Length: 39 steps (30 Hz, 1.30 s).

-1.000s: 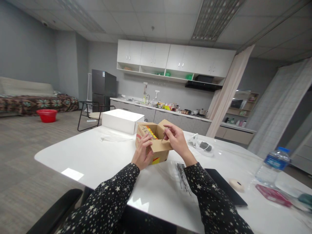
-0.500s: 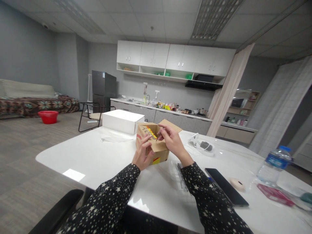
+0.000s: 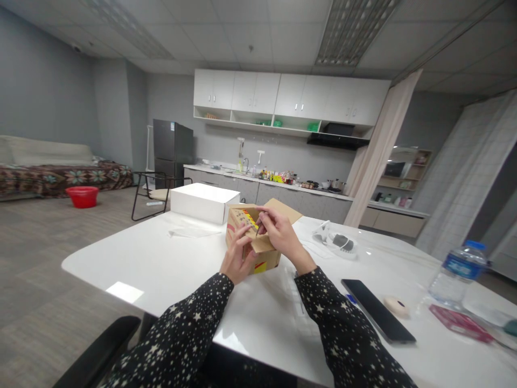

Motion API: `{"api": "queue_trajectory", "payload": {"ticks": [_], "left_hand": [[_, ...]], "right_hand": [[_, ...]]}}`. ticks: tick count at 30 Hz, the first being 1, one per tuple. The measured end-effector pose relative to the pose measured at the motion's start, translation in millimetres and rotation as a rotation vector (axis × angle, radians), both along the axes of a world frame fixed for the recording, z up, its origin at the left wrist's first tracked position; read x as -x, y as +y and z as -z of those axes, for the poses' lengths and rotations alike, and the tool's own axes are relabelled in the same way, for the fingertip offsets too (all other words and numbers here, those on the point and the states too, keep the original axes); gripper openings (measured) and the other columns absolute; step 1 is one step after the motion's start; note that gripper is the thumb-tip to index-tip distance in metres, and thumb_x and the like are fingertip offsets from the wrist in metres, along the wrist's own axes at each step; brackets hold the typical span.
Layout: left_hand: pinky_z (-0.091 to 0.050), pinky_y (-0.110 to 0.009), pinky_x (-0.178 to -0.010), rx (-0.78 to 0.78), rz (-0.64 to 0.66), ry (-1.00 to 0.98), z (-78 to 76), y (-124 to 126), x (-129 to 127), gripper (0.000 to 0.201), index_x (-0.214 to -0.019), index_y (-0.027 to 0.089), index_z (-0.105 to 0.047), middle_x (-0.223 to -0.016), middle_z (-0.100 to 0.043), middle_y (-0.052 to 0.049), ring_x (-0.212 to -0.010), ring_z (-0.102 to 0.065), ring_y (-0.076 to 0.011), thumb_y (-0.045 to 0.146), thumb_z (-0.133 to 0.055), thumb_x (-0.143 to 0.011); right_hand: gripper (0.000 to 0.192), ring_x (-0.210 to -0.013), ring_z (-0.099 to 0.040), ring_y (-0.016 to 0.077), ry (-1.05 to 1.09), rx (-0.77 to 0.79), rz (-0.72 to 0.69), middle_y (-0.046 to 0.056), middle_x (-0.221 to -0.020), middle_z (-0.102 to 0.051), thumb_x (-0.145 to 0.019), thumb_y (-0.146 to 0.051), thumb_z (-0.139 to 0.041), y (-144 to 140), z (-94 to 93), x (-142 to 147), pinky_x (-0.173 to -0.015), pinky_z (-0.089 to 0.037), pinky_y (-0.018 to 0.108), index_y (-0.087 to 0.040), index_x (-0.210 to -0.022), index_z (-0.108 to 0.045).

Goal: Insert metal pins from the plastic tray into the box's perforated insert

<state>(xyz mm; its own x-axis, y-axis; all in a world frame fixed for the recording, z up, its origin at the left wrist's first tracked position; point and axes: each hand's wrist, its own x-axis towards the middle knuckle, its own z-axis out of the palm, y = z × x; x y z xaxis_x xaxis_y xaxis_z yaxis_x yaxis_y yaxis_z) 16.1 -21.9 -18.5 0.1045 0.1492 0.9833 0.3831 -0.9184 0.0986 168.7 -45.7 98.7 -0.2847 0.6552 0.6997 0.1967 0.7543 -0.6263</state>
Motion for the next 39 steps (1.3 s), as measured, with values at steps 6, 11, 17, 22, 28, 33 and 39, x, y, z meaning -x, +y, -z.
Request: {"api": "queue_trajectory", "payload": {"ticks": [6,11,17,22,28,33,39], "left_hand": [[-0.034,-0.066,-0.115,0.012,-0.022,0.001,0.9,-0.1,-0.7,0.027,-0.126,0.023,-0.046,-0.147,-0.05,-0.018,-0.148,-0.038,-0.0319,0.03,-0.05,-0.1],[-0.035,-0.065,-0.116,0.017,-0.018,-0.007,0.4,-0.5,-1.4,0.028,-0.126,0.023,-0.046,-0.147,-0.05,-0.017,-0.148,-0.038,-0.0316,0.031,-0.05,-0.1],[-0.037,-0.064,-0.115,0.019,0.013,-0.007,0.3,-0.6,-1.4,0.028,-0.126,0.023,-0.045,-0.147,-0.049,-0.018,-0.149,-0.036,-0.0313,0.031,-0.05,-0.1],[-0.038,-0.064,-0.114,0.03,0.011,-0.01,0.9,0.1,-1.4,0.028,-0.126,0.023,-0.045,-0.147,-0.05,-0.017,-0.148,-0.038,-0.0319,0.033,-0.05,-0.1],[-0.041,-0.06,-0.113,0.016,0.019,-0.007,1.0,0.4,-1.6,0.026,-0.125,0.022,-0.046,-0.147,-0.049,-0.018,-0.15,-0.035,-0.0305,0.032,-0.049,-0.101],[-0.04,-0.062,-0.114,0.021,0.003,-0.012,1.1,0.8,-1.9,0.028,-0.126,0.023,-0.045,-0.146,-0.05,-0.017,-0.148,-0.038,-0.0308,0.034,-0.049,-0.1],[-0.038,-0.063,-0.114,0.02,0.007,-0.01,0.3,-0.6,-1.3,0.027,-0.126,0.023,-0.046,-0.146,-0.05,-0.018,-0.149,-0.037,-0.0316,0.033,-0.049,-0.1]], "right_hand": [[0.034,-0.062,-0.063,0.0128,-0.01,0.027,0.014,0.002,-0.082,-0.066,-0.101,-0.044,-0.047,3.0,4.4,-2.7,-0.063,-0.052,0.026,-0.019,-0.118,-0.062],[0.035,-0.061,-0.063,0.0128,-0.022,0.046,0.003,0.0,-0.077,-0.065,-0.101,-0.046,-0.047,2.1,3.9,-2.5,-0.064,-0.052,0.026,-0.02,-0.117,-0.063],[0.036,-0.059,-0.063,0.0124,0.032,0.102,-0.052,0.0,-0.079,-0.064,-0.098,-0.05,-0.049,3.1,2.8,-2.4,-0.06,-0.052,0.026,-0.02,-0.113,-0.061],[0.034,-0.062,-0.062,0.0122,-0.024,0.066,-0.048,0.001,-0.079,-0.064,-0.1,-0.048,-0.047,1.6,2.3,-2.7,-0.065,-0.053,0.026,-0.02,-0.113,-0.063],[0.037,-0.057,-0.063,0.0127,0.048,0.136,-0.054,0.0,-0.074,-0.064,-0.097,-0.053,-0.05,5.6,4.2,-3.3,-0.058,-0.052,0.025,-0.019,-0.108,-0.061],[0.036,-0.061,-0.063,0.0128,-0.012,0.075,-0.041,0.0,-0.075,-0.064,-0.099,-0.051,-0.048,5.3,5.1,-3.3,-0.064,-0.052,0.026,-0.02,-0.111,-0.062],[0.035,-0.06,-0.063,0.0133,0.005,0.11,-0.054,0.0,-0.074,-0.064,-0.099,-0.051,-0.048,6.7,5.8,-3.7,-0.063,-0.052,0.027,-0.02,-0.11,-0.062]]}}
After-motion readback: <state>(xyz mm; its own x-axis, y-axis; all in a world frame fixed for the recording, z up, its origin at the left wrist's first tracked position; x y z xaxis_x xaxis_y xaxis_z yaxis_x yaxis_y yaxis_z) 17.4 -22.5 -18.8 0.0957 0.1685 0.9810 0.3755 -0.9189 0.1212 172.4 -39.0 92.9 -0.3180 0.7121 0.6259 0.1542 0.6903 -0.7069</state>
